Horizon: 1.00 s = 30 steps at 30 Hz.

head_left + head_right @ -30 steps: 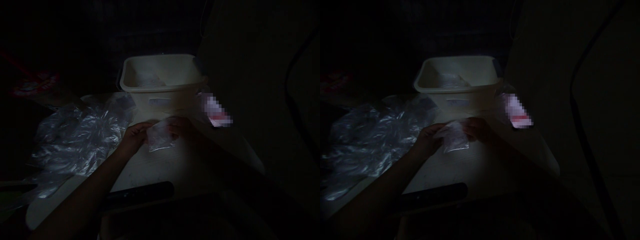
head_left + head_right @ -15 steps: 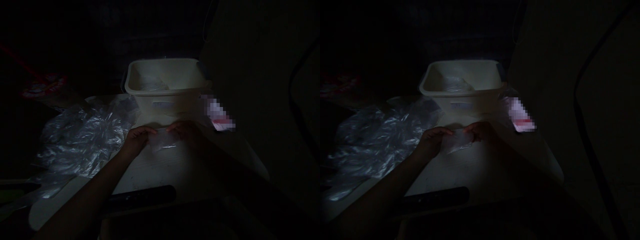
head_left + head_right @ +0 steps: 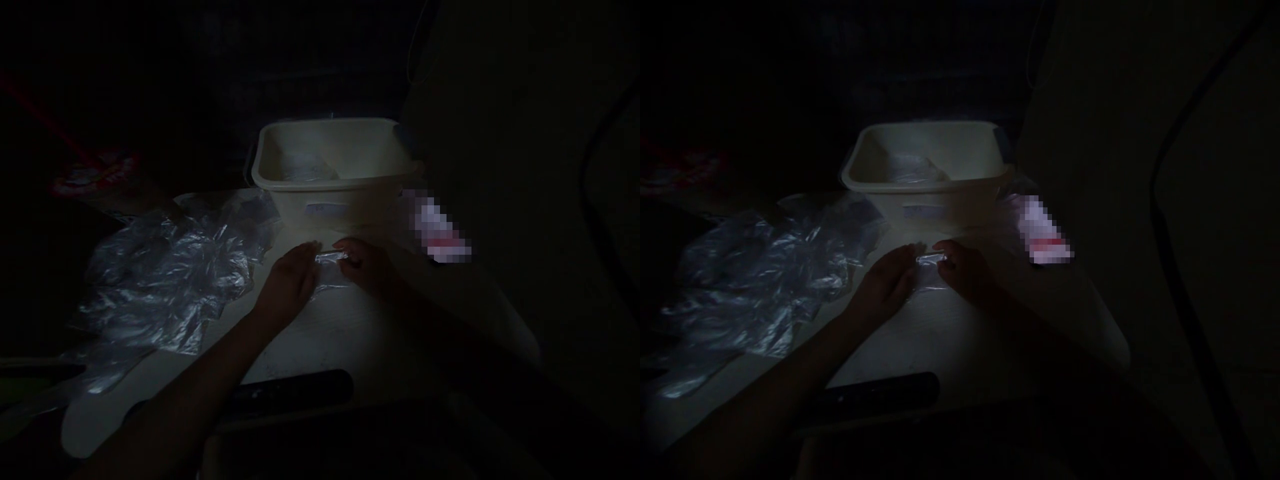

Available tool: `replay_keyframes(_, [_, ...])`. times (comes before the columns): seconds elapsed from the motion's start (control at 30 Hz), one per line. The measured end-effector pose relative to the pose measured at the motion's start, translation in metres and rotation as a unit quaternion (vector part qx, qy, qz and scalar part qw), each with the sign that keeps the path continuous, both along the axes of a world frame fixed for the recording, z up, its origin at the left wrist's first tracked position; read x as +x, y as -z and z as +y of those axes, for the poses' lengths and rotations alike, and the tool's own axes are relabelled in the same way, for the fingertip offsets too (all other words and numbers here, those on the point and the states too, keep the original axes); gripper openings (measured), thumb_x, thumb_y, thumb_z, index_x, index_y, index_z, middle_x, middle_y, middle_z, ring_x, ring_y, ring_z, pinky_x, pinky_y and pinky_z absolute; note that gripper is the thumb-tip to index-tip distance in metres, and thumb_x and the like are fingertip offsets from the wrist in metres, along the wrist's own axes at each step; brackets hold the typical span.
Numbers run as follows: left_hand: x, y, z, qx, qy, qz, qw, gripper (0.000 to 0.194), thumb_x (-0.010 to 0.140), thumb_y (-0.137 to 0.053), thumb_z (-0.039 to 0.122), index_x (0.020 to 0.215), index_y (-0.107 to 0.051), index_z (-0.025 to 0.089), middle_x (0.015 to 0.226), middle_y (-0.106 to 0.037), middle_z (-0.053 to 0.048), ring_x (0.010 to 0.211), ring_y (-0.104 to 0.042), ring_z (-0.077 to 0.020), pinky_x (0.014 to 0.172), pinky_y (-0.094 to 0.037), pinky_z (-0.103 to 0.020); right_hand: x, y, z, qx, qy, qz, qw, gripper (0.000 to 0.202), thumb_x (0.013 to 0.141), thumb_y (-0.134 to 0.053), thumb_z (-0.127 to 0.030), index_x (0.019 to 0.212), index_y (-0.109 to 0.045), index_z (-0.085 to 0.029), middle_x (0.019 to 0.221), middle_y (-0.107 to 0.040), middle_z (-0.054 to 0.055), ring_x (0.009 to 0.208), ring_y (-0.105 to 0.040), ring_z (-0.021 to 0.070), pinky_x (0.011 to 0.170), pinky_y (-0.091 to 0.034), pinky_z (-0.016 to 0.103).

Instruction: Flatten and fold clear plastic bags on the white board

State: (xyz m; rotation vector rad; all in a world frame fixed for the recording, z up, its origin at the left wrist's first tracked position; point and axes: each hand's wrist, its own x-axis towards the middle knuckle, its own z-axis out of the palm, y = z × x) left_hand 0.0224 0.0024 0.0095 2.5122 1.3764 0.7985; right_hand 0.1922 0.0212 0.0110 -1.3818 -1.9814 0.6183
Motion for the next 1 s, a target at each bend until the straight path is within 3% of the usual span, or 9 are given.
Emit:
replay_keyframes(0.2, [0.007,0.001,-0.008,-0.034,0.005,0.145,0.989,0.045,0.083,-0.026,0.026,0.124,-0.023,0.007,0.128,-0.032,-0.015,0.119,-0.023,-0.0200,0.096,-0.018,-0.043,-0.002,-0.003,-0.003,0.159,0.028,-0.082,0.984,0.027,0.071,-0.041,-0.016,0.094,-0.054,-0.011,0.092,-0.057,0.009,0.087,-0.051,0.0171,0.077,-0.041,0.030])
replay_keyframes(0.3, [0.009,0.000,-0.009,-0.033,0.003,0.184,0.982,0.046,0.083,-0.024,0.027,0.123,-0.024,0.006,0.129,-0.030,-0.016,0.120,-0.021,-0.0214,0.096,-0.015,-0.044,-0.010,-0.009,-0.012,0.188,-0.036,-0.136,0.972,0.038,0.077,-0.036,-0.026,0.109,-0.045,-0.007,0.112,-0.048,0.013,0.106,-0.041,0.0186,0.089,-0.033,0.033])
replay_keyframes(0.4, [0.009,0.000,-0.009,-0.027,0.009,0.204,0.979,0.047,0.082,-0.025,0.028,0.124,-0.023,0.006,0.130,-0.026,-0.016,0.120,-0.019,-0.0228,0.095,-0.015,-0.046,-0.018,-0.011,-0.019,0.171,-0.098,-0.210,0.957,0.052,0.080,-0.030,-0.038,0.118,-0.035,-0.003,0.126,-0.033,0.015,0.117,-0.025,0.0220,0.096,-0.021,0.039])
replay_keyframes(0.53, [0.007,0.002,-0.010,-0.026,0.012,0.223,0.974,0.050,0.079,-0.027,0.028,0.124,-0.023,0.006,0.131,-0.025,-0.017,0.121,-0.018,-0.0244,0.095,-0.014,-0.047,-0.020,-0.004,-0.023,0.128,-0.107,-0.278,0.946,0.063,0.079,-0.023,-0.047,0.122,-0.028,-0.002,0.130,-0.025,0.017,0.121,-0.015,0.0257,0.097,-0.013,0.044])
replay_keyframes(1.0, [0.007,0.005,-0.010,-0.010,0.006,0.254,0.967,0.053,0.077,-0.031,0.029,0.123,-0.022,0.004,0.131,-0.022,-0.018,0.121,-0.016,-0.0252,0.093,-0.014,-0.048,-0.019,0.002,-0.027,0.105,-0.093,-0.335,0.932,0.064,0.080,-0.019,-0.049,0.122,-0.028,-0.003,0.130,-0.026,0.018,0.120,-0.016,0.0255,0.095,-0.009,0.048])
